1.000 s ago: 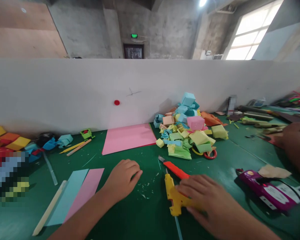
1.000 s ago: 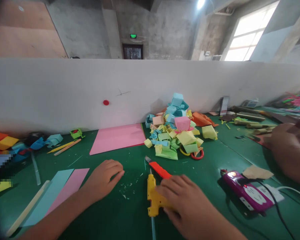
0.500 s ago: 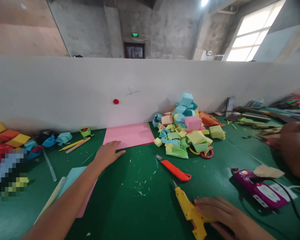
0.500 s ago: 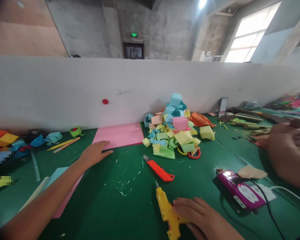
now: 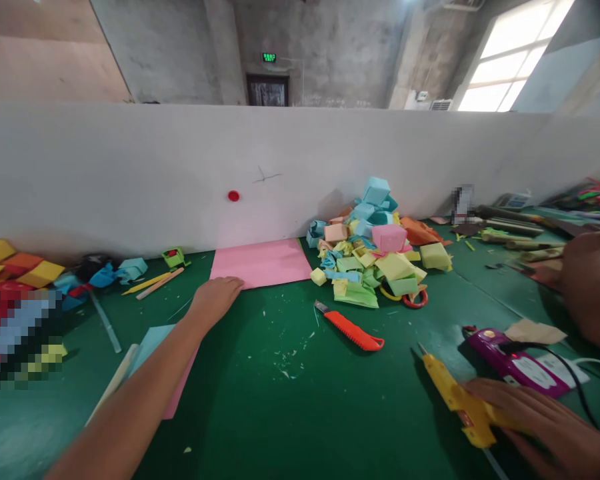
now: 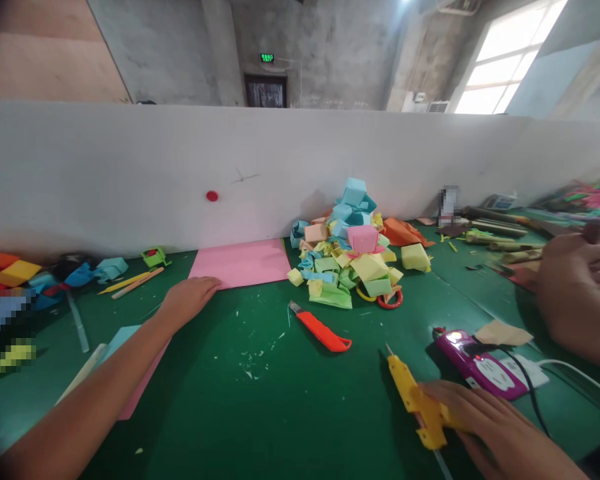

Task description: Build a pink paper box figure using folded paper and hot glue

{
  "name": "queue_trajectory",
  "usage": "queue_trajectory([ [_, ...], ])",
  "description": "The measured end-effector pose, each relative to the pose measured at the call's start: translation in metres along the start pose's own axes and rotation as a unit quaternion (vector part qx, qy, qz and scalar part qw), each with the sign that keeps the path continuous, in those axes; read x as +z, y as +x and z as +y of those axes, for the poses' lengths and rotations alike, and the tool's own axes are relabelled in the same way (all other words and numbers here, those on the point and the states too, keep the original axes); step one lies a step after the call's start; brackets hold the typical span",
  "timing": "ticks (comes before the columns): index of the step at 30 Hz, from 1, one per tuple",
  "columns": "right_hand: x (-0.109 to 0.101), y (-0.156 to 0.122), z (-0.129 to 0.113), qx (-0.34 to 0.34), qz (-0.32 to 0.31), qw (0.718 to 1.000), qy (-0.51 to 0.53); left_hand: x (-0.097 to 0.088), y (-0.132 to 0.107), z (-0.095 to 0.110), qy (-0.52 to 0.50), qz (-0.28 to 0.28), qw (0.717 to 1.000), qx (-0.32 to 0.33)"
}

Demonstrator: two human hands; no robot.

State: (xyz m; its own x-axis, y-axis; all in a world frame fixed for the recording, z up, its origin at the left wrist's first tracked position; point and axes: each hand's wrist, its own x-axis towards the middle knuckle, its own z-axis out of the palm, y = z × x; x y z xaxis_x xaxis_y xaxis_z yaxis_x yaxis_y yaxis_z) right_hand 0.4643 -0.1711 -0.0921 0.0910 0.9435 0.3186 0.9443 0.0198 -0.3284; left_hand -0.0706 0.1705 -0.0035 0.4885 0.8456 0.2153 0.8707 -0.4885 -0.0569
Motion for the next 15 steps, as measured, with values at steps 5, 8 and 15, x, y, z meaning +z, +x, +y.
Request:
queue_trajectory([
  [5,-0.008,0.029,-0.013,-0.012,-0.001,1.000,-0.007,0.001,-0.003,0.002,0.009,-0.001,1.000,0.008],
  [8,-0.009,0.053,-0.024,-0.035,0.004,0.999,-0.025,-0.001,-0.005,0.004,0.014,-0.005,1.000,0.020],
  [15,-0.002,0.081,-0.033,-0.070,0.009,0.992,-0.104,-0.004,-0.007,0.007,0.035,0.016,0.999,0.017],
])
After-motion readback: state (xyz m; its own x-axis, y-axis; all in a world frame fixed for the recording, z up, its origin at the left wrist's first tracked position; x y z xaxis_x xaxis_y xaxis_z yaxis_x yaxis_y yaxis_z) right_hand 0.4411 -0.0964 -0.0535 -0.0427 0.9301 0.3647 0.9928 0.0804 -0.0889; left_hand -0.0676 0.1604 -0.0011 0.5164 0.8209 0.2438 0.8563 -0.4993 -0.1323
